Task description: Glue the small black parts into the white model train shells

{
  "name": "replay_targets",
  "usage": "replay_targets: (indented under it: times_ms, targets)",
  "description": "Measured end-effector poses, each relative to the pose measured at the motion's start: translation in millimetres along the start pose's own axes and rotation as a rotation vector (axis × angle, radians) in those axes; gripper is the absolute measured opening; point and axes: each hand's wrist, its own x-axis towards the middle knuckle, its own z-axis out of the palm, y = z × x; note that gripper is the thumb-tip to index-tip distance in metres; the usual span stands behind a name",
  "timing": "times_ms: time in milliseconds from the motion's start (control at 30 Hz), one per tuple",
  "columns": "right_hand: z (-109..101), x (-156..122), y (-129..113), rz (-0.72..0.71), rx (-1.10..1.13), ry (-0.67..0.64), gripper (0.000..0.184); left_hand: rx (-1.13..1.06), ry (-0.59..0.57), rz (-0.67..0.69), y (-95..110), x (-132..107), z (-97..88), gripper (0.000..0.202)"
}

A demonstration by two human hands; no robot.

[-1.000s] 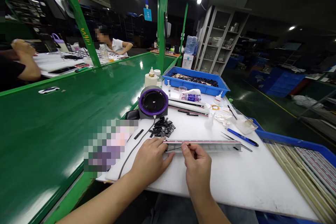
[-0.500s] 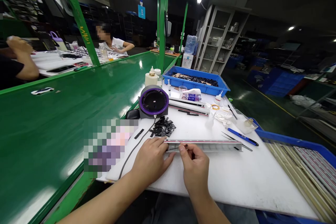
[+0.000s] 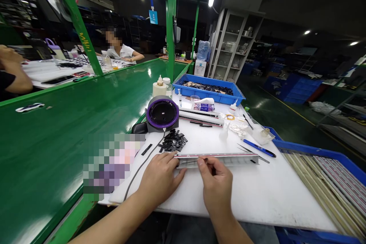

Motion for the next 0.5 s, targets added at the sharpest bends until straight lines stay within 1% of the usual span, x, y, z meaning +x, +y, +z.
replay_targets:
  times_ms: [67,133,167,233,300,333,367,433,500]
  targets:
    - [-19.1,5.1,-8.9,-0.039,-0.004,0.041,0.027,0.005,-0.003,0.005,-0.2,-0.3,-0.8,0.021]
    - [-47.7,18.3,-15.2,-0.090,-0.076,0.121,0.026,0.009,0.006,0.018,-0.6,-0.4,-1.1,0.021]
    - [-64.8,29.1,-16.7,-0.124,-0.139,0.184,0.028,0.011,0.015,0.025,-1.0,-0.2,-1.0,0.021]
    - [-103.0,58.8,-16.2,-0.214,-0.270,0.371,0.031,0.019,0.033,0.042,-2.2,0.2,-0.3,0.021]
    - [-142.9,95.9,-11.7,-0.281,-0.360,0.525,0.037,0.036,0.045,0.060,-4.1,0.7,1.2,0.022]
    - [-162.1,114.8,-8.4,-0.290,-0.396,0.587,0.041,0.046,0.048,0.070,-5.4,0.8,2.2,0.023]
    - [-180.1,132.6,-4.6,-0.295,-0.423,0.633,0.044,0.058,0.049,0.079,-6.7,0.9,3.2,0.024]
    - [-210.1,162.3,4.2,-0.304,-0.465,0.685,0.043,0.075,0.052,0.096,-9.4,0.6,5.1,0.026]
    - [-230.3,182.4,13.7,-0.300,-0.491,0.703,0.041,0.081,0.058,0.108,-11.8,0.0,6.5,0.027]
